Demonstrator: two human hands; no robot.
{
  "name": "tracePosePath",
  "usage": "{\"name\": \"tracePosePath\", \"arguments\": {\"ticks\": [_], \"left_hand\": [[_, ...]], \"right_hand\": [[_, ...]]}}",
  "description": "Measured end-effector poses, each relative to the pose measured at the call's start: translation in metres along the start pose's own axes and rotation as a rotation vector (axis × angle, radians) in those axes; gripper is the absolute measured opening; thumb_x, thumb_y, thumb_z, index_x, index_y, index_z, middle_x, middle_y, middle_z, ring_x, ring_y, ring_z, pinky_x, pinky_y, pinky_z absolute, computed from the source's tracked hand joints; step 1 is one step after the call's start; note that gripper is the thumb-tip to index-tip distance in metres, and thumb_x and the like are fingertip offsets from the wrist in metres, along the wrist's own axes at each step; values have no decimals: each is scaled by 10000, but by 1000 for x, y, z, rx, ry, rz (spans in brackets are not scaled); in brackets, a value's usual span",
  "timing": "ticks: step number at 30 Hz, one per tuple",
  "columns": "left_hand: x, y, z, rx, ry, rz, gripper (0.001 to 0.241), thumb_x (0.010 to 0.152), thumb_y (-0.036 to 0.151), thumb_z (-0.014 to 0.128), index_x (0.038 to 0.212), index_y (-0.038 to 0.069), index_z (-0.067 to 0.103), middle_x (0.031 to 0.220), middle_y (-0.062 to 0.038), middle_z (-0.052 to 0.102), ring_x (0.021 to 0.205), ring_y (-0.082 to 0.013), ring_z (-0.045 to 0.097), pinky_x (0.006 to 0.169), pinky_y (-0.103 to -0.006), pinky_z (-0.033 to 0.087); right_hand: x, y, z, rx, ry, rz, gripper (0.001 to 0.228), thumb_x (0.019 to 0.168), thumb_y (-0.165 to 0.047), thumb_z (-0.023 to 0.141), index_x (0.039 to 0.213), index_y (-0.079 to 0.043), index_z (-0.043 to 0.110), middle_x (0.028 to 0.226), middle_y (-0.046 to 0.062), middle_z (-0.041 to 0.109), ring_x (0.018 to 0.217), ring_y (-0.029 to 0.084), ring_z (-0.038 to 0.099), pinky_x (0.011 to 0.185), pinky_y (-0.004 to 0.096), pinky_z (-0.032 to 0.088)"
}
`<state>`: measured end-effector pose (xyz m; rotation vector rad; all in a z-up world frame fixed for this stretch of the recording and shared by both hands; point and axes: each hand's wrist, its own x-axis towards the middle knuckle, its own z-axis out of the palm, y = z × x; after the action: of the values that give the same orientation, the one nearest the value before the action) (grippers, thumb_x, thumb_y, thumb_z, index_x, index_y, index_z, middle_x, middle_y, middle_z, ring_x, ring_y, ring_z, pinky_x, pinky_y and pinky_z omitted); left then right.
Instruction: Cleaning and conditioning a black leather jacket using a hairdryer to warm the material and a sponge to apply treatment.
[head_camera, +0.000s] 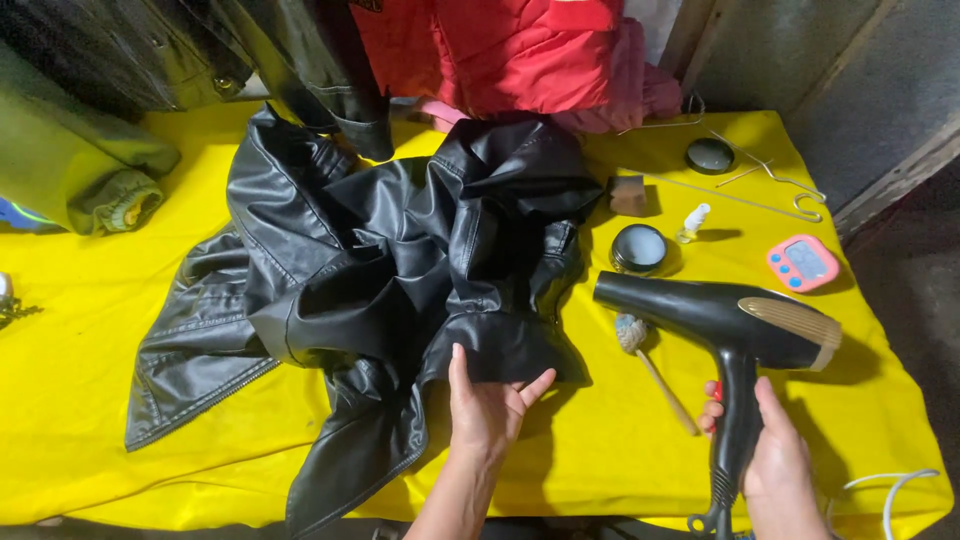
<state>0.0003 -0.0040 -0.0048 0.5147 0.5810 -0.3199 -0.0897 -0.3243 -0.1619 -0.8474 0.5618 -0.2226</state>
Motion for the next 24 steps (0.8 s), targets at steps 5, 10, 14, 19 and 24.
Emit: {"name": "tracePosePath", "arguments": {"ticks": [5, 10, 14, 19, 24], "left_hand": [[2, -1, -3, 0, 14, -19, 843, 821, 609, 530, 1533, 170, 425, 1573, -148, 513, 1340, -387, 599, 950, -551, 561], [1, 0, -2, -4, 37, -31, 816, 829, 582, 537, 1523, 163, 452, 1565, -153, 538, 1338, -393, 604, 949, -558, 554], [6, -3, -9, 6, -4, -41, 834, 821, 582, 559, 1529, 158, 440, 1565, -161, 535, 1340, -390, 606, 929, -535, 570], [11, -9, -18, -6, -27, -44, 830, 823, 561, 577, 1537, 164, 427, 1558, -173, 540, 1308, -395, 617, 909, -537, 582], [17, -13, -27, -18, -33, -56, 790, 842, 536, 561, 1525, 151, 465, 1527, -183, 575, 1211, -372, 648, 922, -552, 571]], "right_hand": [[-1, -6, 23, -33, 119, 26, 533, 1142, -502, 483, 1309, -10, 602, 1104, 207, 668, 843, 216, 612, 765, 334, 517], [-9, -29, 42, -223, 195, -48, 456, 1199, -336, 431, 1255, 97, 561, 1082, 312, 656, 865, 355, 641, 821, 484, 583], [-17, -49, 41, -1432, 366, -290, 386, 1066, -328, 573, 1210, -29, 771, 1106, 146, 784, 1036, 328, 704, 964, 441, 505], [-33, -35, 74, -1655, 234, -981, 303, 975, -218, 706, 1229, -69, 778, 1200, 149, 735, 1114, 347, 679, 1010, 466, 524], [-21, -20, 148, -2000, -110, -565, 530, 949, -334, 639, 1459, -215, 553, 1214, 115, 669, 1008, 357, 681, 745, 497, 623]]}}
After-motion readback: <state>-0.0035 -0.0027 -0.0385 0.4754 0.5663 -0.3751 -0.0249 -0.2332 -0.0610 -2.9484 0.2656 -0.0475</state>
